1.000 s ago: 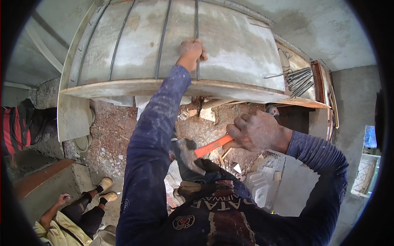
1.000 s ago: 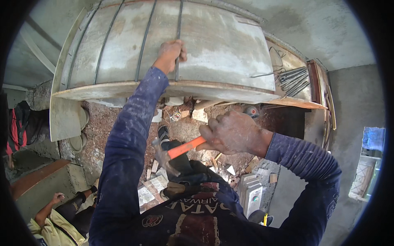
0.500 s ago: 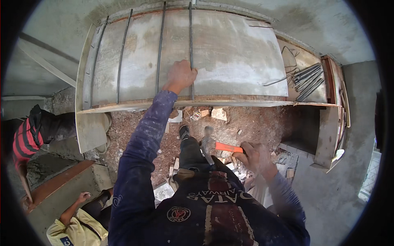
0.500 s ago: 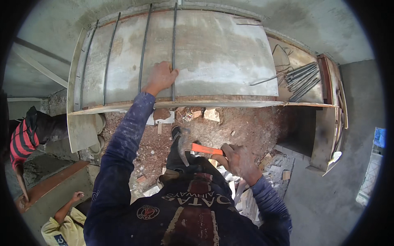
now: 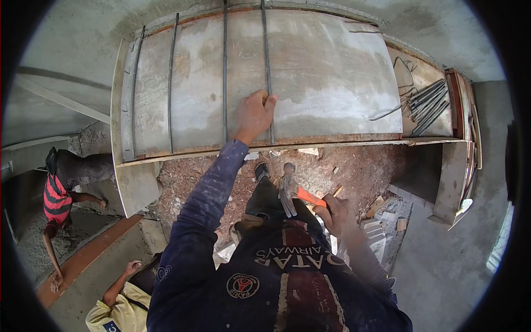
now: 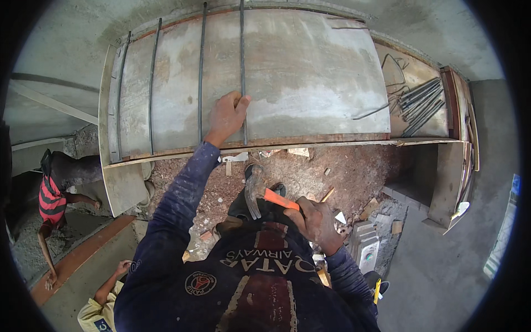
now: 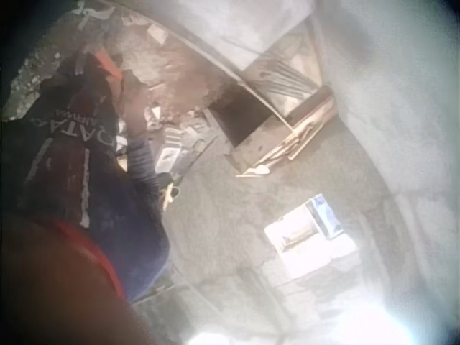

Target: Securing metal reinforcement bars into a concrete or wooden form using a hammer.

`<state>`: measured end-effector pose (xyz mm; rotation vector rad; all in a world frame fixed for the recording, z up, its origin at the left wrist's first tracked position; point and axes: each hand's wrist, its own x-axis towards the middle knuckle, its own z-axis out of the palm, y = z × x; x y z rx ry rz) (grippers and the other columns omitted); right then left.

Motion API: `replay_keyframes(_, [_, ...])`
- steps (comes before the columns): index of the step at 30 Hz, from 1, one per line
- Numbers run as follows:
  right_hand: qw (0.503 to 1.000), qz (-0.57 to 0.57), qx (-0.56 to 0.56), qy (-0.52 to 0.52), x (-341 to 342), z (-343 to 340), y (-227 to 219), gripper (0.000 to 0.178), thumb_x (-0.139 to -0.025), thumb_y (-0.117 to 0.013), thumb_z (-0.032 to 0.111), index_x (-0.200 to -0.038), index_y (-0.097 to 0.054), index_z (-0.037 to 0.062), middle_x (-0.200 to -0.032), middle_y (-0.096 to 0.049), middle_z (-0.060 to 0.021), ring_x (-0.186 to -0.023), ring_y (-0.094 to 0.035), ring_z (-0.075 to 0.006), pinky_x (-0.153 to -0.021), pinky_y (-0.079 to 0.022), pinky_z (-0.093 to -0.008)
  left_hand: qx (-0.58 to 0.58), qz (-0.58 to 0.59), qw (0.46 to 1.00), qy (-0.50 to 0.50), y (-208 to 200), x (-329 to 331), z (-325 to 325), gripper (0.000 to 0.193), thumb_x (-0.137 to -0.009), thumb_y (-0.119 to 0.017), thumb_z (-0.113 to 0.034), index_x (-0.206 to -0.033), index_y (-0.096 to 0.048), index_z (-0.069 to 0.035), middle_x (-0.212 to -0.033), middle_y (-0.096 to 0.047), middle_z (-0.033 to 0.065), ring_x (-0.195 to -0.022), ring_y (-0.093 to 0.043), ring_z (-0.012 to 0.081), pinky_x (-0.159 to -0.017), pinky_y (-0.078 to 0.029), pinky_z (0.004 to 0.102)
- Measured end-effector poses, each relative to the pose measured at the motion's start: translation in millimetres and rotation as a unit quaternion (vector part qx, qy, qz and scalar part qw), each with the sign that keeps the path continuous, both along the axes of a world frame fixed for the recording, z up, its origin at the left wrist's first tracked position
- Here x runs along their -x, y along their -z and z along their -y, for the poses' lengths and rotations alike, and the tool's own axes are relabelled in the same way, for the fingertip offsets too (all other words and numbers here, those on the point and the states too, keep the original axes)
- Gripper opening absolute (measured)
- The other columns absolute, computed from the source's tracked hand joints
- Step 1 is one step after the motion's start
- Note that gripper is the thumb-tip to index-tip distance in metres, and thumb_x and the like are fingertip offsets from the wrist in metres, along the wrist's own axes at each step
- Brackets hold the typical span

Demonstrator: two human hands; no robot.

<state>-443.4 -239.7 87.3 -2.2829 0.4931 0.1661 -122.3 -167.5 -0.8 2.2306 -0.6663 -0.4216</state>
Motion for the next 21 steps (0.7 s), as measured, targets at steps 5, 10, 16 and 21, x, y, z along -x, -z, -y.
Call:
replay_keyframes(5, [0.999,0.018,0.032,-0.011,-10.0,-3.5,-3.5,0.034,-0.091,-0.068,0.033,-0.085,-0.058,0.0021,-0.062,-0.059,-0.0186,-0.055,-0.062,-0.0381,-0.05,-0.045,-0.0434,-0.04,0.01,0.999,0.008,-5.6,5.8,-1.1,0.032,-0.09,-0.062,-0.033,-0.077,-0.059,-0.004,-0.07,-0.064,0.0203,-0.07,-0.064,0.0424,-0.065,-0.048,0.0526])
replay_keyframes(10, [0.999,0.037,0.024,-0.007,-16.4,6.5,-7.7,0.033,-0.091,-0.069,0.033,-0.084,-0.058,0.0019,-0.063,-0.058,-0.019,-0.055,-0.061,-0.038,-0.05,-0.044,-0.0436,-0.086,0.1,0.991,0.002,0.7,17.6,10.3,0.032,-0.091,-0.06,-0.032,-0.083,-0.062,-0.002,-0.072,-0.066,0.0256,-0.072,-0.066,0.0449,-0.068,-0.052,0.0542])
replay_keyframes(16, [0.999,0.041,-0.001,-0.011,-31.6,42.3,-5.4,0.031,-0.091,-0.068,0.029,-0.083,-0.058,0.0011,-0.066,-0.059,-0.0196,-0.057,-0.06,-0.0385,-0.052,-0.044,-0.0436,-0.147,0.112,0.982,-0.026,9.0,21.8,26.9,0.031,-0.092,-0.055,-0.031,-0.088,-0.063,0.0,-0.074,-0.068,0.0248,-0.073,-0.068,0.0435,-0.069,-0.055,0.0524])
replay_keyframes(21, [0.989,0.1,0.078,-0.079,-39.8,78.0,-4.0,0.025,-0.093,-0.065,0.024,-0.086,-0.06,0.0,-0.07,-0.058,-0.0217,-0.059,-0.058,-0.0393,-0.056,-0.045,-0.0445,-0.154,0.091,0.98,-0.083,-6.6,24.7,1.1,0.03,-0.09,-0.056,-0.032,-0.092,-0.063,-0.003,-0.075,-0.068,0.0243,-0.073,-0.067,0.0433,-0.067,-0.054,0.0538])
